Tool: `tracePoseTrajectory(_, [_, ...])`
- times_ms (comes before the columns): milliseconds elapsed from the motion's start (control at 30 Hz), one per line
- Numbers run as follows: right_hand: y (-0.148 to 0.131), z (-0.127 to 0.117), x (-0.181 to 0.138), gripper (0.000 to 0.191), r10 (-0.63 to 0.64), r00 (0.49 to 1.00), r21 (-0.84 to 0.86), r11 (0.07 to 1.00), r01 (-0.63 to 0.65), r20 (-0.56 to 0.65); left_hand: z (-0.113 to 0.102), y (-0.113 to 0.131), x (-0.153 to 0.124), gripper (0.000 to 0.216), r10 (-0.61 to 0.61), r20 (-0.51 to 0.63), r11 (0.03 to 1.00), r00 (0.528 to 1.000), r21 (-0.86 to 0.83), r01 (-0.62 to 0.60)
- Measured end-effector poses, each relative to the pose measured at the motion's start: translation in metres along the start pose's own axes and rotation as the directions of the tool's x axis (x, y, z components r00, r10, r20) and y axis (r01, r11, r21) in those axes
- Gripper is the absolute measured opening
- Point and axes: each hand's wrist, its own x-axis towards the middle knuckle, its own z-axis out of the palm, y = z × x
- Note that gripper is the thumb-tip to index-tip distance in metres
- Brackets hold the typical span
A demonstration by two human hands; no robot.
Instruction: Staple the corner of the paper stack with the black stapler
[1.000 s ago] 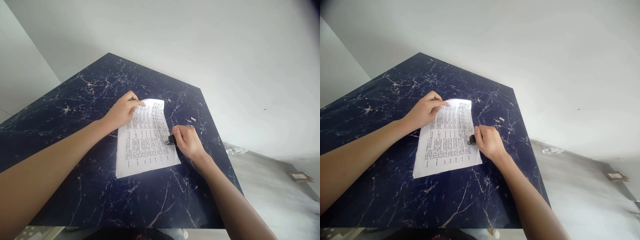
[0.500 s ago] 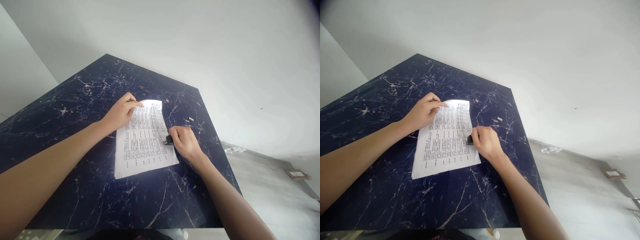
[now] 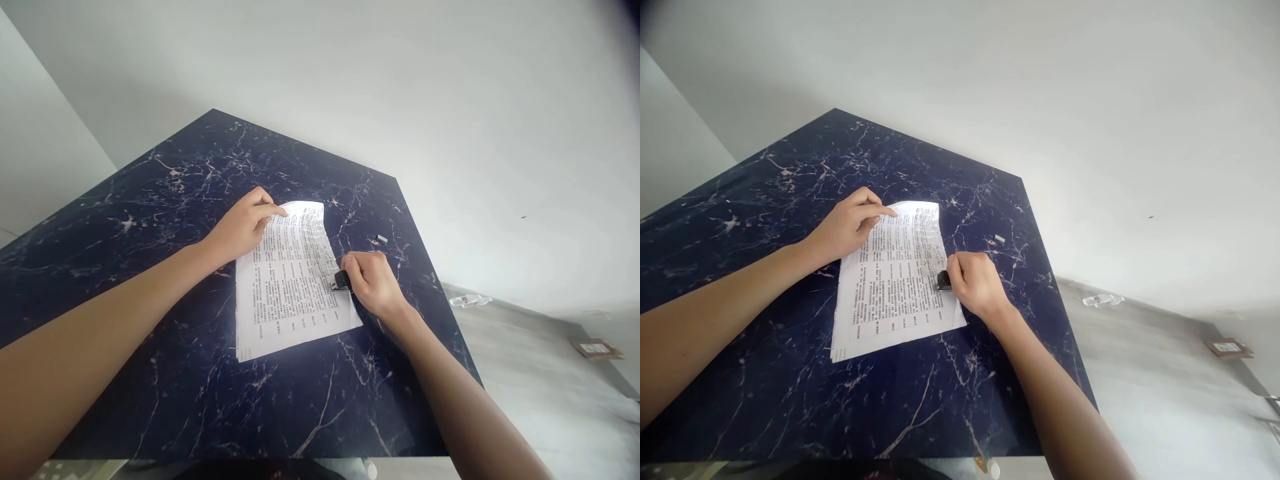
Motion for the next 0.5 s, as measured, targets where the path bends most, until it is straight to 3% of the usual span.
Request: tracePoseTrajectory(500, [-0.0057,0.0017,0.001,0.044,0.008,1.0,-0.078,0.997,-0.009,-0.014,0.0007,0.0021,0.0004,0.04,-0.004,-0.003,1.0,1.0,-0.027,0.004])
